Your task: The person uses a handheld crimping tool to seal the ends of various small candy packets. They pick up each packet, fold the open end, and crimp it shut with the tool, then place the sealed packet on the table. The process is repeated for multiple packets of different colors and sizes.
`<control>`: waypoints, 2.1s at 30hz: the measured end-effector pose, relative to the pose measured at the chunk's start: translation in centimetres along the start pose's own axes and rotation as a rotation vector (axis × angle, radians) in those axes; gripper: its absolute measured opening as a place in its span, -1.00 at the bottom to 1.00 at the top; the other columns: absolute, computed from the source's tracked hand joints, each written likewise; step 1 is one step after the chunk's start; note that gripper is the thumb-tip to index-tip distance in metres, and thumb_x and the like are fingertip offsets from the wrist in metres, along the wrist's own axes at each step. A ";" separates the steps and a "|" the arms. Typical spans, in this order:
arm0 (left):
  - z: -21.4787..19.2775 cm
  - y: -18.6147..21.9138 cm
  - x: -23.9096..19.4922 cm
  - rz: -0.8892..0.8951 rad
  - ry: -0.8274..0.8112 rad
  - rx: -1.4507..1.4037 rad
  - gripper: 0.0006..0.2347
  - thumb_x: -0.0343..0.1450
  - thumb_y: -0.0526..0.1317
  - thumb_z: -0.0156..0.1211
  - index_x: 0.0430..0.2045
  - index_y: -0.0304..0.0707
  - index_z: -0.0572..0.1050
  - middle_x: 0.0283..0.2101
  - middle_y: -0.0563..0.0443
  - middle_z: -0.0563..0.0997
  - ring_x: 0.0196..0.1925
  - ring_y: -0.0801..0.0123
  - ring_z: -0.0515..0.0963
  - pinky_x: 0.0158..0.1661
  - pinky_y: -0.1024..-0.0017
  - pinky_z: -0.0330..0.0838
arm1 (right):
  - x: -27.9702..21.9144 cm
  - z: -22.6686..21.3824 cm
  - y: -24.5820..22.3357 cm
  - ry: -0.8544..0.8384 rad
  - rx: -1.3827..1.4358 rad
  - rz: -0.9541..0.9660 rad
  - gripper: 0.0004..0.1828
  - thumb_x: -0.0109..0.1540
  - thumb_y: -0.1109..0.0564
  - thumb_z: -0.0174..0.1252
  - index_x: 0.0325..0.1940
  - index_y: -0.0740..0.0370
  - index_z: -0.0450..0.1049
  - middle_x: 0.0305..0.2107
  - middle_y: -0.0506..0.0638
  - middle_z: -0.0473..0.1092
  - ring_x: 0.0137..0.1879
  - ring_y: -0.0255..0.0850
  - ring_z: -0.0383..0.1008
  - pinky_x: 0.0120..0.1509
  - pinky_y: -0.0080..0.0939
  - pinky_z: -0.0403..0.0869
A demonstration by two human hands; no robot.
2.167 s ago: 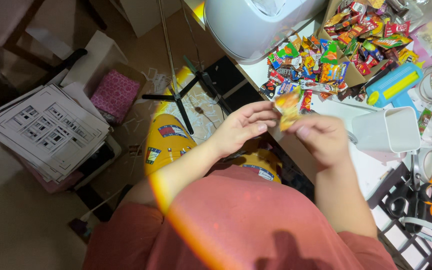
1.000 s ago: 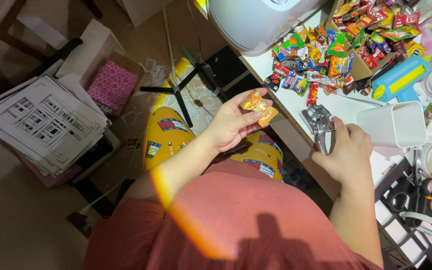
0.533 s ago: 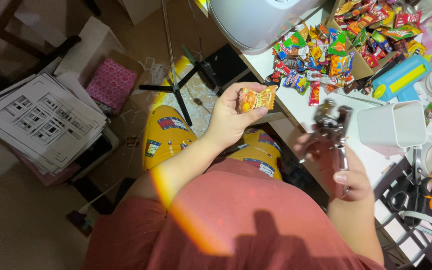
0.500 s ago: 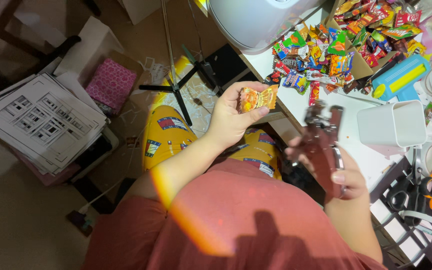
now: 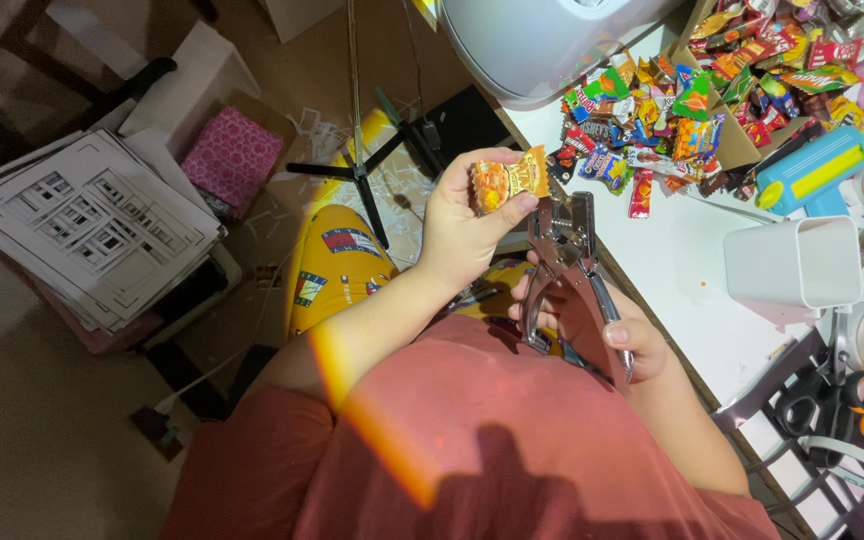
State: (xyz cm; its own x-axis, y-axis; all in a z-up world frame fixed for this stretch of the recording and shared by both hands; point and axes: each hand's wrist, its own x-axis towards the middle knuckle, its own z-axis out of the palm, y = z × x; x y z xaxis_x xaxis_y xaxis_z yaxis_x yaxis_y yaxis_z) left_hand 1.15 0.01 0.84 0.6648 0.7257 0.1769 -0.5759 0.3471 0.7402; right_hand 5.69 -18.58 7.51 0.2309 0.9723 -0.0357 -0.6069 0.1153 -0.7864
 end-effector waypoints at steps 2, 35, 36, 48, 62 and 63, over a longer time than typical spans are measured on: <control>-0.5 -0.3 0.1 -0.010 0.009 0.027 -0.65 0.32 -0.39 0.47 -0.04 -0.29 0.50 0.00 -0.09 0.56 0.08 0.36 0.57 0.05 0.42 0.53 | 0.0 -0.1 0.1 0.005 -0.011 -0.017 0.22 -0.04 -0.08 0.27 0.52 0.59 -0.09 0.16 0.47 0.30 0.24 0.10 0.37 0.35 0.04 0.29; 0.0 2.3 -0.5 -0.053 -0.156 0.211 -0.71 0.32 -0.43 0.41 -0.08 -0.35 0.56 -0.05 -0.10 0.55 0.00 0.24 0.65 -0.09 0.34 0.64 | 0.7 0.5 -2.3 -0.195 0.148 0.077 0.13 0.12 -0.23 0.22 0.53 0.47 -0.10 0.18 0.46 0.31 0.21 0.19 0.43 0.20 0.17 0.42; -0.1 2.5 -0.4 -0.048 -0.179 0.219 -0.71 0.32 -0.42 0.42 -0.09 -0.35 0.56 -0.05 -0.10 0.56 0.00 0.24 0.65 -0.10 0.34 0.64 | 0.7 0.4 -2.5 -0.206 0.154 0.089 0.13 0.13 -0.26 0.22 0.54 0.47 -0.09 0.19 0.46 0.31 0.22 0.21 0.43 0.18 0.18 0.43; 1.1 2.0 -0.2 -0.109 -0.220 0.229 -0.73 0.33 -0.43 0.38 -0.10 -0.38 0.56 -0.08 -0.13 0.57 0.02 0.13 0.62 -0.08 0.28 0.64 | -0.4 -0.7 -2.9 -0.180 0.087 0.039 0.14 0.10 -0.26 0.21 0.52 0.46 -0.09 0.18 0.45 0.32 0.19 0.19 0.46 0.13 0.19 0.47; 3.2 0.4 0.2 -0.224 -0.264 0.257 -0.67 0.30 -0.41 0.45 -0.07 -0.34 0.56 -0.03 -0.05 0.56 -0.01 0.42 0.58 -0.03 0.44 0.61 | -1.8 -1.8 -3.2 -0.105 0.172 -0.113 0.01 0.05 -0.27 0.25 0.39 0.42 0.19 -0.02 0.40 0.43 0.01 0.24 0.53 0.01 0.28 0.54; 3.5 0.5 0.1 -0.239 -0.261 0.252 -0.67 0.30 -0.40 0.45 -0.06 -0.33 0.56 -0.03 -0.03 0.55 -0.02 0.48 0.55 -0.02 0.45 0.61 | -2.0 -1.7 -3.4 -0.096 0.180 -0.112 -0.01 0.05 -0.28 0.25 0.38 0.40 0.22 -0.04 0.37 0.44 0.00 0.23 0.54 0.00 0.28 0.55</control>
State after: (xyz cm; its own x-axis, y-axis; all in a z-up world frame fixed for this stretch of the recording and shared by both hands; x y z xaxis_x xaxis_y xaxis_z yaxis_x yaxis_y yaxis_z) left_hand 2.57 -1.84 3.50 0.8821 0.4566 0.1159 -0.2789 0.3079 0.9096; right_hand 8.60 -21.27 9.20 0.2361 0.9653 0.1115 -0.7093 0.2497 -0.6592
